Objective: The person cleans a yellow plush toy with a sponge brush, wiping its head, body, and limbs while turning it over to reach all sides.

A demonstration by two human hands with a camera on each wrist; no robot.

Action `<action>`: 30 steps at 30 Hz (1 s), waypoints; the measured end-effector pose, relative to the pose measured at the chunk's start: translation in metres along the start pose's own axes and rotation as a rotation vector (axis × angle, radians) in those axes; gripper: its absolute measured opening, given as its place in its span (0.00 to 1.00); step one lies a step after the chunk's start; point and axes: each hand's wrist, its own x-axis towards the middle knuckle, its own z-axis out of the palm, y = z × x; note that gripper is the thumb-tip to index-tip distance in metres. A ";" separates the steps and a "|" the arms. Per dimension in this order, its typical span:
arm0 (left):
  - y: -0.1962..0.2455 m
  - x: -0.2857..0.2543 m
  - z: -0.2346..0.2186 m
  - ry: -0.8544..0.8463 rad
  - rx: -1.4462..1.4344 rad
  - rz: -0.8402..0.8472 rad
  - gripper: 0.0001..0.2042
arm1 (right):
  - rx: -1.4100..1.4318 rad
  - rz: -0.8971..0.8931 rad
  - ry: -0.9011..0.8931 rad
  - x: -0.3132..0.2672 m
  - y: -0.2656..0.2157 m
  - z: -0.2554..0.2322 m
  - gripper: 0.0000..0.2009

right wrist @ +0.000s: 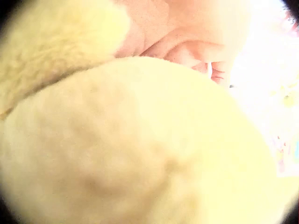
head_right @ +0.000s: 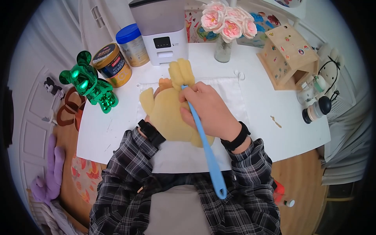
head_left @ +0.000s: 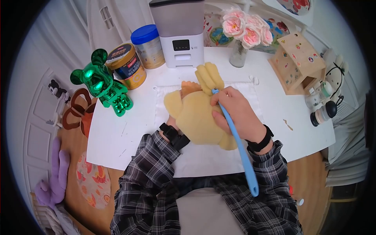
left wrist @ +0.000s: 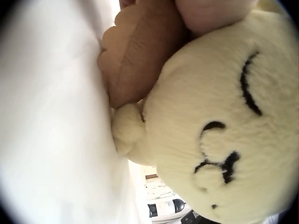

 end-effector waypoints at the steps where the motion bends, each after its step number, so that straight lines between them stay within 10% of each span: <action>1: 0.001 0.000 0.001 0.007 -0.026 -0.008 0.15 | -0.021 -0.007 -0.018 0.001 0.000 -0.001 0.08; 12: 0.017 -0.006 0.014 0.046 -0.135 -0.088 0.17 | 0.178 -0.103 0.232 0.017 0.018 -0.039 0.10; 24: 0.024 0.000 0.020 0.094 -0.527 -0.248 0.21 | 0.171 -0.038 -0.212 0.039 0.039 -0.009 0.10; 30: 0.001 0.006 -0.002 0.113 -0.392 -0.232 0.21 | 0.055 -0.149 -0.036 0.051 0.047 -0.020 0.12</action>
